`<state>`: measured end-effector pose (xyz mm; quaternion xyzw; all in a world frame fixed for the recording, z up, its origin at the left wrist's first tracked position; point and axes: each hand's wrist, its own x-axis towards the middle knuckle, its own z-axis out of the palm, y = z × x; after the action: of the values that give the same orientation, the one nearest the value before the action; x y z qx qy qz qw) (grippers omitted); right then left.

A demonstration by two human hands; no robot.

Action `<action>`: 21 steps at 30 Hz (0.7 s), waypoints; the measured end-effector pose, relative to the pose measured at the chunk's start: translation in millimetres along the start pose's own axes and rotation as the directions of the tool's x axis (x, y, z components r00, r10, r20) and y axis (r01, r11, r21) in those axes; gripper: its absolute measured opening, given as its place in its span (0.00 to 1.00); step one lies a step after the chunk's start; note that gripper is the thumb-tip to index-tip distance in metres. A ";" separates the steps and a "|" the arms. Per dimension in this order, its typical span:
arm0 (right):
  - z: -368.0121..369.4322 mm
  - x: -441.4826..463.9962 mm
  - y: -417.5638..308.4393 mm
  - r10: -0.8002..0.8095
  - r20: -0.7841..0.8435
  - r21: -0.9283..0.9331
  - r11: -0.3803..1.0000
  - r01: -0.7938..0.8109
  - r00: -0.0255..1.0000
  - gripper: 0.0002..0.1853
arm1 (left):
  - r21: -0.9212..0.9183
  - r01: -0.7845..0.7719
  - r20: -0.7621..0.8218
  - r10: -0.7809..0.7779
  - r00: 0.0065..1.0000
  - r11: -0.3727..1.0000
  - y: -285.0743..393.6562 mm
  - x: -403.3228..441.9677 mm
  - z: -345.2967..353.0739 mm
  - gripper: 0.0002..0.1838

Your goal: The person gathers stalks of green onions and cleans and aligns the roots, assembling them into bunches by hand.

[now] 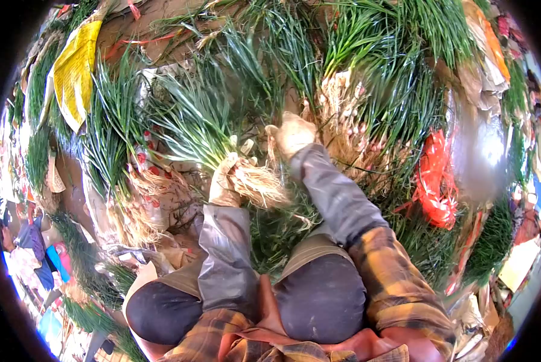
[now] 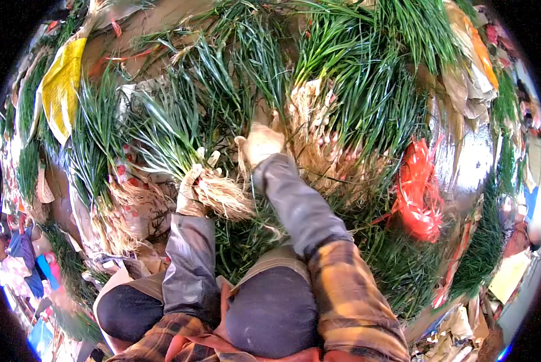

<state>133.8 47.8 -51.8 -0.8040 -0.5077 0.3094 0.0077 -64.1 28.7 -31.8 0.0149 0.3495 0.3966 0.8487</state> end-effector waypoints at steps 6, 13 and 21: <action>59.1 57.8 47.6 -0.430 0.071 -0.100 0.894 0.436 0.900 0.18 | 0.254 0.045 -0.395 0.061 0.917 0.966 -2.4 -22.8 22.4 0.24; 24.2 -15.4 16.8 -0.365 0.289 0.944 0.262 -0.201 0.885 0.11 | 0.057 0.128 -0.232 -0.112 0.966 0.990 -30.6 2.1 -9.3 0.11; 34.8 -14.7 -3.6 -0.402 -0.052 0.605 0.716 0.349 0.914 0.16 | 0.018 0.218 -0.184 -0.212 0.960 0.976 -27.4 -2.2 17.5 0.08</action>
<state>109.0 27.0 -71.5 -0.6258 -0.5349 0.4793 0.3042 -36.4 12.8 -25.5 -0.0431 0.4319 0.2951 0.8512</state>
